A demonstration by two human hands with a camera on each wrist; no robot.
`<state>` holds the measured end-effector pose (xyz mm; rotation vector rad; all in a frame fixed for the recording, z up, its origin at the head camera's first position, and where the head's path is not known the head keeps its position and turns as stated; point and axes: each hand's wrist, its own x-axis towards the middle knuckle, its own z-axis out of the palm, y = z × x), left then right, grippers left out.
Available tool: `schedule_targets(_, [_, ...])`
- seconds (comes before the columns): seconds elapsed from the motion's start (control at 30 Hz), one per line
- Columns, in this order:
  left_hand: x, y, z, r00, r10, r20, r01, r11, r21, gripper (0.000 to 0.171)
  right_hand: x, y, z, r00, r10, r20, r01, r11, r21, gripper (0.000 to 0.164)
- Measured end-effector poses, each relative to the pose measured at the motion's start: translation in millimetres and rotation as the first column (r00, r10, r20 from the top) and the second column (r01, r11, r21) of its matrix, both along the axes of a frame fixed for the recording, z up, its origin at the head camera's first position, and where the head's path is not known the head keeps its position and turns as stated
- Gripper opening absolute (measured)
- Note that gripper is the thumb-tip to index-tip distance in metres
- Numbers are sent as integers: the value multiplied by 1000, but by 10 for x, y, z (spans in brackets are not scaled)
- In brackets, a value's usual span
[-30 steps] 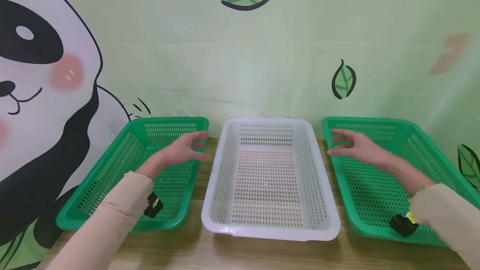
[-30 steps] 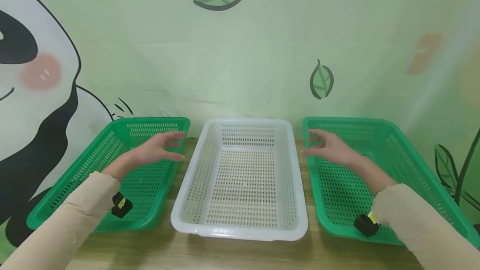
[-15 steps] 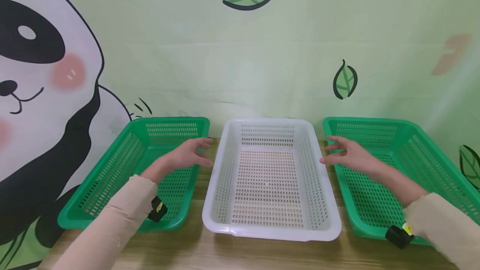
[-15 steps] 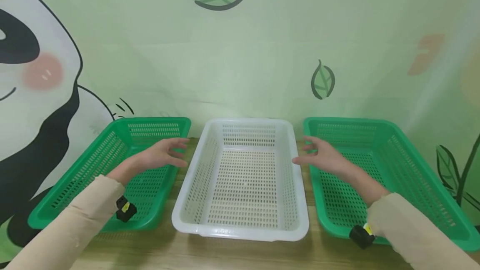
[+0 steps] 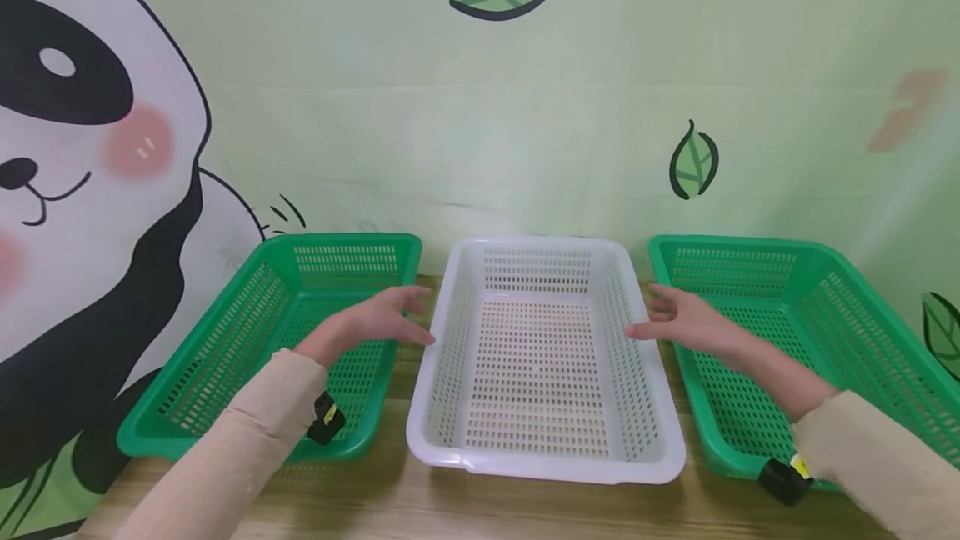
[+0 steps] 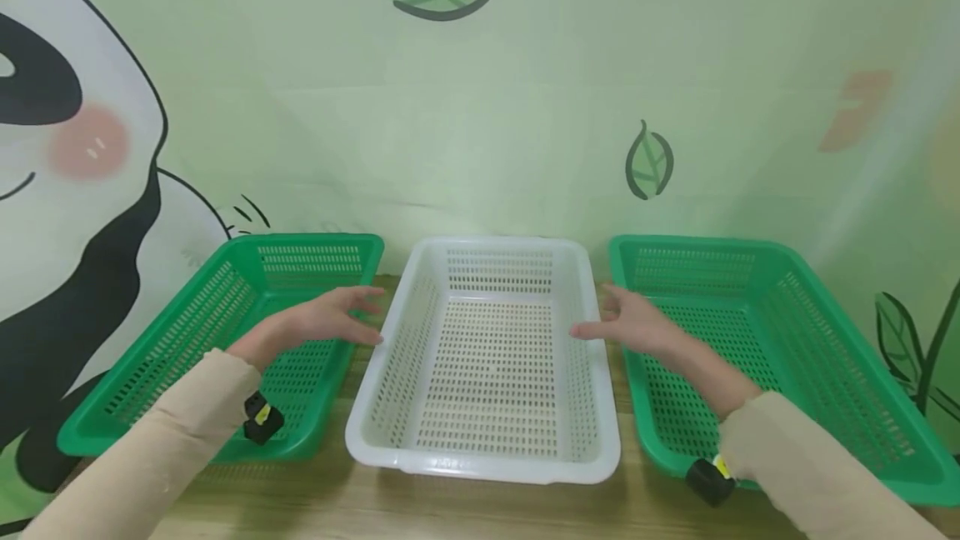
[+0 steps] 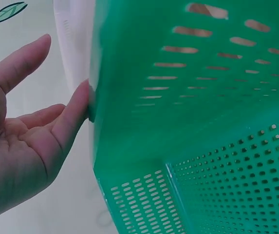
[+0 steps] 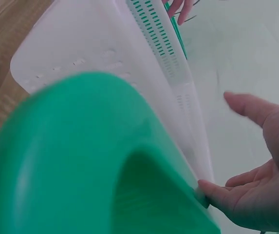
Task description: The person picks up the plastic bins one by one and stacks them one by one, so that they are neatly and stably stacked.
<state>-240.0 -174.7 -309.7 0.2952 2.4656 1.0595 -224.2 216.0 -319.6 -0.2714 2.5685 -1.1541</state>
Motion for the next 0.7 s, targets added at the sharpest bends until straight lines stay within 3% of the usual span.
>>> schedule_targets(0.13, [4, 40, -35, 1000, -10, 27, 10, 1000, 29, 80, -19, -28, -42, 1000, 11, 14, -10, 999, -37, 96])
schedule_targets(0.43, [5, 108, -60, 998, 15, 56, -18, 998, 54, 76, -48, -8, -59, 999, 44, 29, -42, 997, -70, 69])
schedule_targets(0.7, [13, 128, -47, 997, 18, 75, -24, 997, 74, 73, -46, 17, -33, 999, 35, 6, -35, 998, -54, 70])
